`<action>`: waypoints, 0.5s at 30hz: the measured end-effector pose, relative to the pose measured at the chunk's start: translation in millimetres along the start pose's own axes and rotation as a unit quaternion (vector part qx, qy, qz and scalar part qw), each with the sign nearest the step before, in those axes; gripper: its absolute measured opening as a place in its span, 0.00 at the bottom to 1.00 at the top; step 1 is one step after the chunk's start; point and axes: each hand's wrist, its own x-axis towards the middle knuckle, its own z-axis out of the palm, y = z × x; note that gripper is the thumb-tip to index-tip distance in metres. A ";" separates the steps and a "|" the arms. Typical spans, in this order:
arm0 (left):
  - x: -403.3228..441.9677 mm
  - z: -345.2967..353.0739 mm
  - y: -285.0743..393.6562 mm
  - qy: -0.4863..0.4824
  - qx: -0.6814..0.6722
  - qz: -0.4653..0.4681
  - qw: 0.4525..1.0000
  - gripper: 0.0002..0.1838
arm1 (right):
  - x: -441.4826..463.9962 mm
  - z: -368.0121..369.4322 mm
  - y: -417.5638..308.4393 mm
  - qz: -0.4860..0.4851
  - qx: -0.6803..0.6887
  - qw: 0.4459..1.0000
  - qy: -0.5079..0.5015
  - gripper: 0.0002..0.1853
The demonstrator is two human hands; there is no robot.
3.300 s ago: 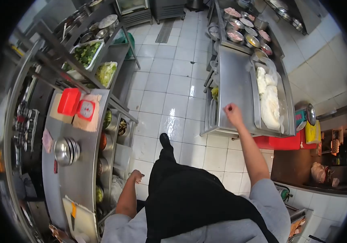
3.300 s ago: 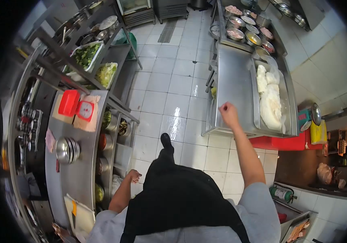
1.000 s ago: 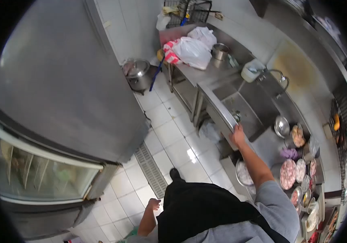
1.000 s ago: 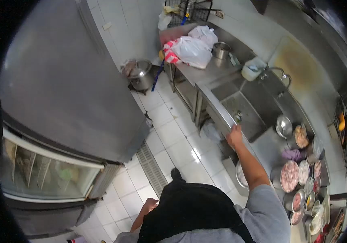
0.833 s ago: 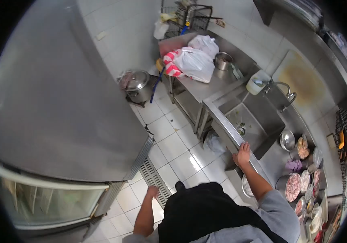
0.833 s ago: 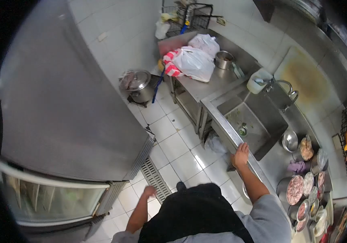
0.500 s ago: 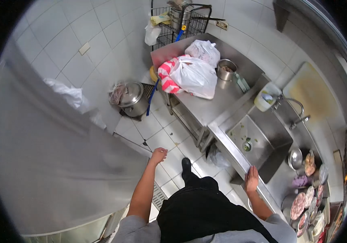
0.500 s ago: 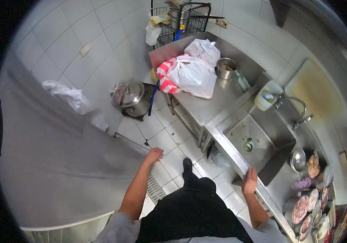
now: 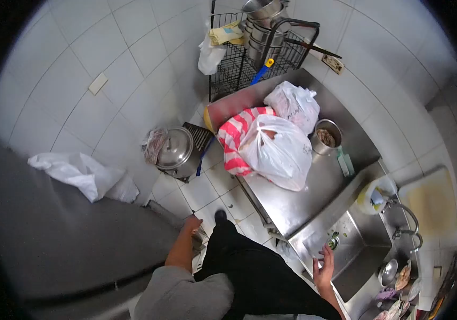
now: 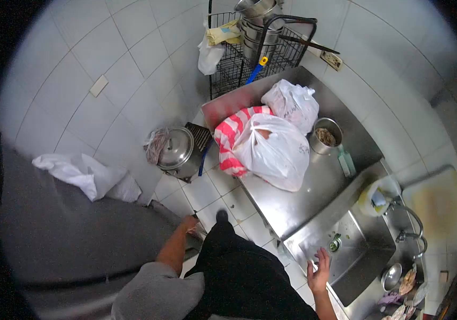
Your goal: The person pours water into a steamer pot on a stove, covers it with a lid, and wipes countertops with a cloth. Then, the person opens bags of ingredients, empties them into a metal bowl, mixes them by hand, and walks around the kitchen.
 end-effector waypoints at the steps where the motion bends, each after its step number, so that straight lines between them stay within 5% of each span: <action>1: 10.8 -14.8 -12.7 -0.015 -0.070 -0.051 0.996 0.20 | 21.0 10.3 -13.5 0.001 0.030 0.999 0.012 0.25; 2: 22.2 -29.2 -25.8 -0.024 -0.138 -0.103 0.985 0.21 | 40.9 21.6 -25.9 0.004 0.059 0.998 0.025 0.23; 3: 22.1 -66.4 -33.0 0.007 0.096 -0.075 0.992 0.22 | 54.9 31.7 -36.0 0.009 0.058 0.998 0.026 0.23; 4: 31.2 -101.6 -42.8 0.039 0.325 -0.040 0.944 0.23 | 66.7 41.6 -45.9 0.017 0.062 0.998 0.022 0.22; 5: 52.4 -131.0 -55.8 0.036 0.326 -0.034 0.944 0.23 | 79.4 51.6 -55.4 0.025 0.064 0.997 0.019 0.20; 6: 76.2 -161.0 -70.9 0.107 -0.140 -0.159 0.971 0.25 | 90.0 62.5 -65.4 0.041 0.071 0.996 0.024 0.19; 7: 100.4 -188.6 -86.4 0.147 -0.573 -0.252 0.766 0.27 | 94.9 75.1 -70.4 0.101 0.071 0.992 0.025 0.19; 8: 136.2 -199.8 -114.1 0.168 -0.615 -0.151 0.756 0.21 | 96.5 84.8 -76.3 0.167 0.091 0.982 0.009 0.19; 9: 179.4 -211.9 -133.5 0.366 -0.267 -0.054 0.890 0.18 | 103.4 95.6 -84.7 0.233 0.110 0.966 -0.005 0.19; 10: 213.0 -223.7 -146.2 0.493 0.129 0.066 0.858 0.17 | 106.7 106.3 -90.6 0.278 0.112 0.954 -0.014 0.19; 12: 245.3 -287.2 -121.6 0.460 0.019 0.039 0.887 0.13 | 113.9 119.8 -107.4 0.312 0.095 0.945 -0.037 0.19; 13: 258.5 -324.1 -105.0 0.359 -0.272 -0.030 0.892 0.12 | 119.9 126.0 -115.6 0.347 0.091 0.932 -0.053 0.19; 14: 276.3 -353.8 -95.9 0.224 -0.533 -0.103 0.809 0.11 | 125.9 129.7 -119.7 0.358 0.083 0.928 -0.055 0.19; 15: 312.0 -364.2 -98.7 0.194 -0.503 -0.091 0.837 0.12 | 129.3 131.3 -122.9 0.367 0.068 0.925 -0.078 0.19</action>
